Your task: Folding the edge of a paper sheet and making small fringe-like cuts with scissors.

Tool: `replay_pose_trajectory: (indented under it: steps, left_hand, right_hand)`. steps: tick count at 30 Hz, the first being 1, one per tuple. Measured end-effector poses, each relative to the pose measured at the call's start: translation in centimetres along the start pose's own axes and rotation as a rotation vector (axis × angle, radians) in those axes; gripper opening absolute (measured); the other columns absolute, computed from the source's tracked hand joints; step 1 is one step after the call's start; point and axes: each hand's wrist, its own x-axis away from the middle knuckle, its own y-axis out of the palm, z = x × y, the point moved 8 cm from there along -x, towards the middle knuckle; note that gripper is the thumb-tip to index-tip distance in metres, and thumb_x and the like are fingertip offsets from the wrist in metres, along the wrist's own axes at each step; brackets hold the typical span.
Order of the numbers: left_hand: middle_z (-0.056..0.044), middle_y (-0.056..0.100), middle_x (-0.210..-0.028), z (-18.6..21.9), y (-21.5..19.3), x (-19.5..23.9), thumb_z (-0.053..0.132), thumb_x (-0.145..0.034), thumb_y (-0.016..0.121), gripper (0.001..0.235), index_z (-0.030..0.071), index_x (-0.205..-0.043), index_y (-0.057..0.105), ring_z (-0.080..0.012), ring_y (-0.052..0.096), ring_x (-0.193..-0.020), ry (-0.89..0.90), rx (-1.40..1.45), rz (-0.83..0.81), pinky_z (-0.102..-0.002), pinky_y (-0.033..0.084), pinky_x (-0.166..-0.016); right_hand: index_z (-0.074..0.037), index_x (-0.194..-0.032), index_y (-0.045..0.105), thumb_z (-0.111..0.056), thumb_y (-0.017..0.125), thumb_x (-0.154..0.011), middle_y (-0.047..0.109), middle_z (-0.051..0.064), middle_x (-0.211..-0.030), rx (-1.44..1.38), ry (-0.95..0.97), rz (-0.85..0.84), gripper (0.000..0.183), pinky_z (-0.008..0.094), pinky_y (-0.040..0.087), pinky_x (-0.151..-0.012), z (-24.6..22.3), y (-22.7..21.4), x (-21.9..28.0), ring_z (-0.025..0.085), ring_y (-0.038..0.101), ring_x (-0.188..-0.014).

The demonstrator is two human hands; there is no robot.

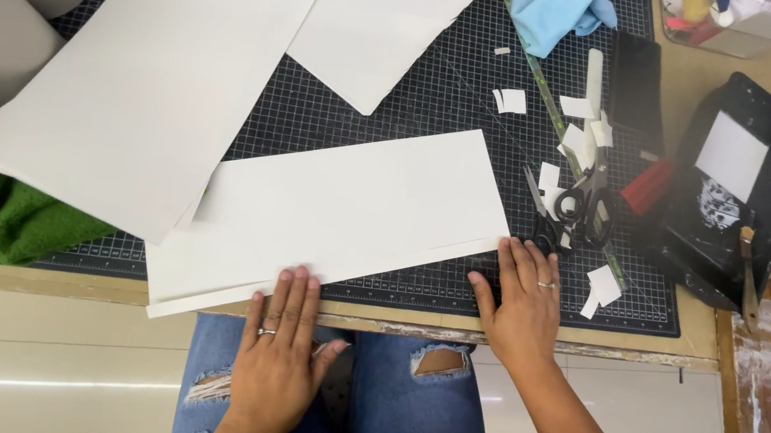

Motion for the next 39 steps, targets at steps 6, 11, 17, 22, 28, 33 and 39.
replay_pose_trajectory:
  steps: [6,11,17,22,28,33,39]
  left_hand:
    - [-0.013,0.032,-0.169,-4.1,-1.8,2.7,0.057,-0.101,0.041,0.080,0.004,-0.161,0.034,-0.0265,0.026,-0.158,-0.066,-0.065,0.041,-0.046,0.019,-0.129]
    - [-0.010,0.033,-0.169,-6.6,-2.6,4.3,0.053,-0.103,0.040,0.074,0.008,-0.161,0.035,-0.0286,0.027,-0.158,-0.113,-0.086,0.061,-0.050,0.022,-0.128]
    - [-0.010,0.025,-0.173,-10.5,-2.5,7.3,0.059,-0.099,0.036,0.083,0.008,-0.165,0.027,-0.0315,0.019,-0.161,-0.241,-0.122,0.006,-0.053,0.019,-0.128]
    - [-0.024,0.007,-0.171,-16.1,-1.2,12.2,0.065,-0.097,0.030,0.095,-0.003,-0.161,0.017,-0.0391,0.001,-0.159,-0.667,0.062,-0.159,-0.059,0.004,-0.123]
    - [-0.017,0.063,-0.147,-11.8,-7.4,6.9,0.030,-0.096,0.074,0.045,0.008,-0.134,0.066,-0.0409,0.053,-0.145,-0.368,0.011,0.361,-0.052,0.035,-0.118]
    - [-0.003,0.065,-0.133,-9.8,-3.4,1.7,0.038,-0.090,0.070,0.062,0.018,-0.147,0.056,-0.0281,0.058,-0.118,-0.010,-0.024,0.068,-0.045,0.044,-0.101]
    - [0.002,0.065,-0.091,-8.3,-6.5,1.2,0.016,-0.098,0.063,0.010,0.017,-0.101,0.072,-0.0254,0.057,-0.088,0.095,0.126,0.189,-0.041,0.040,-0.083]
  right_hand:
    - [-0.002,-0.142,0.061,-0.045,0.053,-0.104,0.063,0.012,-0.142,0.029,0.000,0.045,0.058,0.054,0.035,-0.121,-0.3,-0.5,0.1,0.035,0.053,-0.137]
    - [-0.004,-0.141,0.064,-0.046,0.055,-0.103,0.065,0.009,-0.141,0.040,0.017,0.055,0.058,0.054,0.037,-0.118,-0.1,-0.4,0.3,0.035,0.054,-0.133]
    - [-0.007,-0.139,0.066,-0.048,0.055,-0.103,0.067,0.009,-0.139,0.053,0.035,0.077,0.056,0.055,0.039,-0.115,0.9,-0.2,0.7,0.035,0.056,-0.128]
    - [-0.008,-0.138,0.067,-0.047,0.056,-0.103,0.068,0.007,-0.137,0.004,0.070,0.048,0.053,0.052,0.045,-0.102,1.6,-0.5,0.0,0.036,0.055,-0.123]
    - [-0.016,-0.125,0.075,-0.043,0.067,-0.098,0.068,0.003,-0.128,-0.087,0.035,0.121,0.039,0.049,0.048,-0.091,2.1,-1.9,-2.5,0.035,0.058,-0.120]
    - [-0.021,-0.145,0.059,-0.032,0.060,-0.101,0.064,0.003,-0.122,-0.213,-0.252,-0.202,0.045,0.057,0.046,-0.102,1.0,1.9,-3.2,0.035,0.056,-0.116]
    - [-0.016,-0.114,0.075,-0.014,0.068,-0.096,0.064,0.001,-0.095,-0.352,-0.371,-0.222,0.019,0.040,0.051,-0.072,0.7,-0.8,-2.9,0.024,0.058,-0.092]
